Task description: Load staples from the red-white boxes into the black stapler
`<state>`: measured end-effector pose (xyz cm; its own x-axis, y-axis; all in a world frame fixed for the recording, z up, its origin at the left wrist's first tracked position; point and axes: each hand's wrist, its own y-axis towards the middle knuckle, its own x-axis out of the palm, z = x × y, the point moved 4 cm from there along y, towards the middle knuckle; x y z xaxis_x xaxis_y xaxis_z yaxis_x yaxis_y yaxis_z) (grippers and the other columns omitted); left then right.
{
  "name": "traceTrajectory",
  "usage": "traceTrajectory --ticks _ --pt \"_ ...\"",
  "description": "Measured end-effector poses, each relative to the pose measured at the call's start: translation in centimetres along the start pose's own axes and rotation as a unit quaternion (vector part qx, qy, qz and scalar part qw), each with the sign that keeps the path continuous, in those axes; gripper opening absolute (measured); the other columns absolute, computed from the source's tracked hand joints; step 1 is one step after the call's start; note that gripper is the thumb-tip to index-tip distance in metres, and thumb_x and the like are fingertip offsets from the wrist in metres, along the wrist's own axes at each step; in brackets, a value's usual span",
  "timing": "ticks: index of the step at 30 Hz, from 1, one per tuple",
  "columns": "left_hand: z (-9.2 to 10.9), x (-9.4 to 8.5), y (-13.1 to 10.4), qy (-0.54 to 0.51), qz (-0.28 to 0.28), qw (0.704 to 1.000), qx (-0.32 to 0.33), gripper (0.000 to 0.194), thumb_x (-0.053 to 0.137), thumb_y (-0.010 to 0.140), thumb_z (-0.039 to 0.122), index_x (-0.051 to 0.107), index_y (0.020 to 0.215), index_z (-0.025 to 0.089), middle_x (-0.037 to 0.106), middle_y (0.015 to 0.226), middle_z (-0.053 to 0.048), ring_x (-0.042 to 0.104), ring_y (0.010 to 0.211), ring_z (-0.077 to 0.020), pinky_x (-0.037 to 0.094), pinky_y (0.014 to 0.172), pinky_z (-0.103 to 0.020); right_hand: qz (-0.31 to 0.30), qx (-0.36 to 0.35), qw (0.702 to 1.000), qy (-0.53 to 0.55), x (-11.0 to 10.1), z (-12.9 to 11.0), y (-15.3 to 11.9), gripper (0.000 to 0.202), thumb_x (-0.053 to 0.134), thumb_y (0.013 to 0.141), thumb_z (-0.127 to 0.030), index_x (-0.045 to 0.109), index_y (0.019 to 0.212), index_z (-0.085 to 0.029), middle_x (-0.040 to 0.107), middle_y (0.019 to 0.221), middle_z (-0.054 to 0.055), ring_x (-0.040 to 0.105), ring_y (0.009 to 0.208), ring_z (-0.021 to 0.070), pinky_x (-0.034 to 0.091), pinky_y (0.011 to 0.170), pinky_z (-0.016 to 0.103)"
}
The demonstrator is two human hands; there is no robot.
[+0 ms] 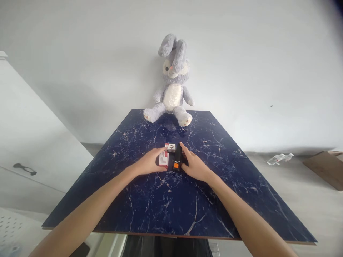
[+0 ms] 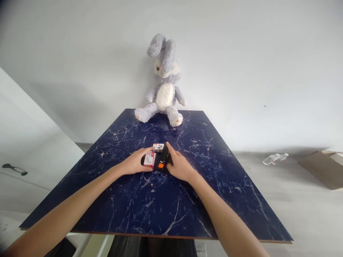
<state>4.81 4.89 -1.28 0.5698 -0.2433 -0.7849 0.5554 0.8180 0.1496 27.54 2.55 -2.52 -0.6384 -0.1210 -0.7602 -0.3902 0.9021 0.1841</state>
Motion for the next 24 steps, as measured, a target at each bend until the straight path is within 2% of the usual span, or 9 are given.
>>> traceTrajectory --ticks 4,7,9,12,14,17,20,24 --pt "1.2 1.4 -0.3 -0.024 -0.016 0.999 0.017 0.098 0.083 0.071 0.046 0.034 0.155 0.034 0.053 0.143 -0.013 0.052 0.128 -0.0371 0.045 0.103 -0.05 -0.012 -0.044 0.998 0.035 0.5 -0.8 -0.1 0.098 0.051 0.076 -0.01 0.006 0.162 -0.026 0.05 0.147 0.015 0.057 0.126 0.0303 0.048 0.103 0.049" --pt "1.2 1.3 -0.6 -0.041 -0.037 0.998 0.014 0.105 0.083 0.07 0.05 0.029 0.157 0.033 0.047 0.149 -0.014 0.049 0.132 -0.0382 0.044 0.105 -0.052 -0.015 -0.049 0.998 0.04 0.5 -1.0 -0.2 0.099 0.051 0.075 -0.009 0.007 0.162 -0.026 0.05 0.147 0.015 0.057 0.127 0.0315 0.048 0.103 0.051" --pt "1.2 0.8 -0.7 -0.064 -0.038 0.997 0.018 0.101 0.081 0.072 0.052 0.029 0.157 0.033 0.043 0.153 -0.014 0.047 0.135 -0.038 0.044 0.106 -0.053 -0.016 -0.048 0.998 0.038 0.3 -1.0 -0.2 0.099 0.051 0.075 -0.009 0.007 0.162 -0.027 0.05 0.148 0.014 0.057 0.127 0.0321 0.048 0.104 0.052" --pt "1.1 0.3 -0.8 -0.102 -0.029 0.994 0.014 0.096 0.077 0.079 0.051 0.026 0.158 0.034 0.047 0.152 -0.014 0.048 0.135 -0.0365 0.044 0.106 -0.053 -0.015 -0.048 0.998 0.035 0.2 -1.1 -0.1 0.099 0.052 0.074 -0.009 0.009 0.162 -0.027 0.049 0.149 0.013 0.056 0.129 0.0326 0.047 0.105 0.053" --pt "1.1 0.4 -0.7 -0.118 -0.03 0.992 0.016 0.1 0.077 0.079 0.05 0.018 0.16 0.035 0.052 0.148 -0.013 0.051 0.133 -0.0352 0.044 0.105 -0.052 -0.014 -0.05 0.998 0.032 0.2 -1.1 -0.1 0.099 0.052 0.074 -0.009 0.009 0.162 -0.027 0.049 0.15 0.013 0.055 0.129 0.0327 0.046 0.107 0.054" --pt "0.8 0.7 -0.7 -0.105 -0.025 0.994 0.02 0.105 0.08 0.076 0.05 0.018 0.16 0.037 0.052 0.147 -0.013 0.053 0.132 -0.0347 0.047 0.103 -0.049 -0.01 -0.049 0.998 0.026 0.2 -1.0 -0.1 0.099 0.052 0.074 -0.008 0.01 0.161 -0.027 0.049 0.15 0.013 0.055 0.13 0.0326 0.045 0.108 0.054" --pt "-0.1 0.9 -0.8 -0.067 -0.018 0.998 0.0 0.11 0.085 0.068 0.049 0.023 0.159 0.038 0.046 0.148 -0.014 0.05 0.133 -0.0365 0.048 0.103 -0.049 -0.011 -0.049 0.998 0.025 0.3 -0.9 -0.1 0.099 0.051 0.074 -0.008 0.009 0.162 -0.026 0.049 0.149 0.013 0.056 0.129 0.0324 0.045 0.108 0.054" --pt "-0.9 1.1 -0.9 -0.056 -0.026 0.998 -0.02 0.114 0.086 0.068 0.049 0.018 0.159 0.04 0.043 0.147 -0.013 0.051 0.131 -0.036 0.047 0.103 -0.049 -0.015 -0.051 0.998 0.025 0.3 -0.8 -0.1 0.099 0.051 0.074 -0.008 0.009 0.162 -0.026 0.05 0.149 0.013 0.057 0.128 0.0321 0.046 0.106 0.053"
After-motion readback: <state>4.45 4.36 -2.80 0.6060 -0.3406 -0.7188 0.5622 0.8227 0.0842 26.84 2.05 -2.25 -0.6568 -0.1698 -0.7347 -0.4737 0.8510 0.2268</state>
